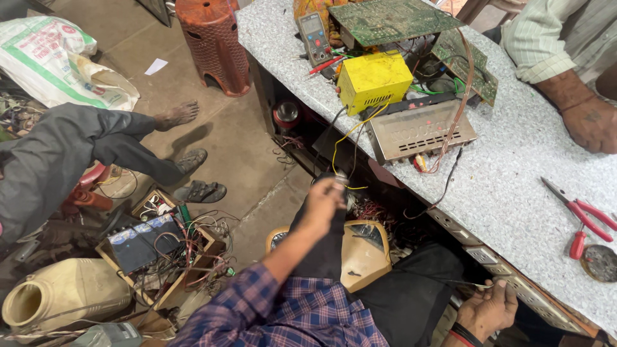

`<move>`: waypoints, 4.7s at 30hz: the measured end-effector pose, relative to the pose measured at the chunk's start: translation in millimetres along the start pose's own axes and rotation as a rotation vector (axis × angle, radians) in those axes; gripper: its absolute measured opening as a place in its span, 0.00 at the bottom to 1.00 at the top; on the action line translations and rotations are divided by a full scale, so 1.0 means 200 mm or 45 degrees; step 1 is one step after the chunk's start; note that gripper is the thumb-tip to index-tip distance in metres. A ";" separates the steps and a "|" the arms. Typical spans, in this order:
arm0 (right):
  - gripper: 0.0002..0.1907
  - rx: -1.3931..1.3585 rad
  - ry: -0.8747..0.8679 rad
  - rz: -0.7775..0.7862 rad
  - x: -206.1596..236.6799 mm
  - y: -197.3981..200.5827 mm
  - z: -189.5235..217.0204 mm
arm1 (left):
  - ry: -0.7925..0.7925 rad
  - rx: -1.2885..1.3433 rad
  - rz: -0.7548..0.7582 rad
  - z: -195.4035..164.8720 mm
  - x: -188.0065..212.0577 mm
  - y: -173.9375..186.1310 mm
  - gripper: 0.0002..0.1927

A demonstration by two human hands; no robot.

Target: The person sits at a workbench repairing a metal-cased amplifier. They handle and strip wires, sand the amplifier chassis with a green abrasive pad, retrieve a component from a drawer, and use a screwdriver on the device.

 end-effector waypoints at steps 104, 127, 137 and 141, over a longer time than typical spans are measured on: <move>0.17 1.796 1.405 0.594 0.52 -1.87 0.15 | -1.171 -1.634 0.919 -0.54 -0.52 -1.04 0.29; 0.31 -0.223 -0.097 -0.779 -0.02 0.88 0.70 | -0.768 -2.008 1.098 -0.55 -0.34 -1.22 0.66; 0.21 -0.217 -0.177 -0.322 -0.35 0.92 0.77 | -0.732 -2.106 0.927 -0.42 -0.10 -1.33 0.62; 0.21 -0.147 -0.138 -0.403 -0.14 1.12 0.79 | -1.061 -2.002 0.997 -0.48 0.09 -1.50 0.55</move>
Point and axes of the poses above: each hand's wrist, its own x-axis away from the middle knuckle, its own y-axis out of the back of the hand, z = x × y, the point moved 9 cm from there along -x, towards the middle knuckle, and after that the axes turned 15 degrees about -y, right-handed, at the moved point
